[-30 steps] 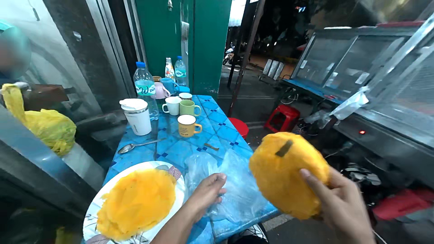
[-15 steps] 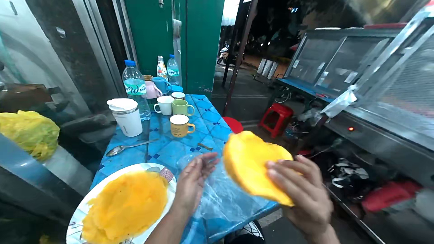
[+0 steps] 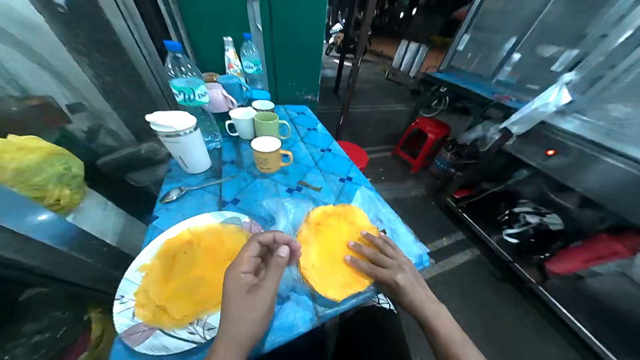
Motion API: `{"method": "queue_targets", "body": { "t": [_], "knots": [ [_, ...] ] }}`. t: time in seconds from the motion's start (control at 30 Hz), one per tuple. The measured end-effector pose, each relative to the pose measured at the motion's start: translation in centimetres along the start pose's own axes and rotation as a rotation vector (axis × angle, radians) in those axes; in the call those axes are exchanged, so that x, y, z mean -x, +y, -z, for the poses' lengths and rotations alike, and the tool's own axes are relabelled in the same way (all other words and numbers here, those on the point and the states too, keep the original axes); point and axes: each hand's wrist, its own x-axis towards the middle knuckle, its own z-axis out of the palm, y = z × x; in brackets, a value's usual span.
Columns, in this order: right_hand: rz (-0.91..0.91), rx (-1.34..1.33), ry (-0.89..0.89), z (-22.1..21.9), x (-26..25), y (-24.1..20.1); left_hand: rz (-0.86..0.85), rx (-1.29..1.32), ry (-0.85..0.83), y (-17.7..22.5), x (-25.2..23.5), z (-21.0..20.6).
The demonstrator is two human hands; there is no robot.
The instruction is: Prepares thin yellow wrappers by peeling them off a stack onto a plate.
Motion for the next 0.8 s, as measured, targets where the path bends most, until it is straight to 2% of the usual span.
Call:
{"method": "queue_targets", "body": {
  "t": [0.07,0.13,0.2,0.3,0.43,0.63,0.7,0.8],
  "knots": [
    [0.001,0.022,-0.011,0.4,0.1,0.0,0.158,-0.106,-0.095,0.3,1.2,-0.2],
    [-0.001,0.022,0.006,0.5,0.4,0.1,0.411,-0.192,-0.243,0.5,1.9,0.0],
    [-0.003,-0.030,0.035,0.4,0.4,0.2,0.663,-0.156,-0.354,0.6,1.9,0.2],
    [-0.009,-0.097,0.111,-0.1,0.2,0.1,0.841,-0.050,-0.319,0.8,1.5,0.0],
    [-0.043,-0.180,0.201,-0.7,0.4,0.0,0.945,0.024,-0.254,0.5,0.6,-0.5],
    [-0.068,-0.265,0.221,-0.7,1.1,-0.1,0.951,0.230,-0.173,-0.2,0.4,-1.9],
    [-0.085,-0.274,0.172,-0.3,1.4,-0.3,0.904,0.253,-0.111,-0.5,0.5,-2.7],
    [-0.179,-0.257,-0.019,1.7,1.6,-1.4,0.830,0.287,-0.066,-1.1,1.1,-3.0]
  ]
}}
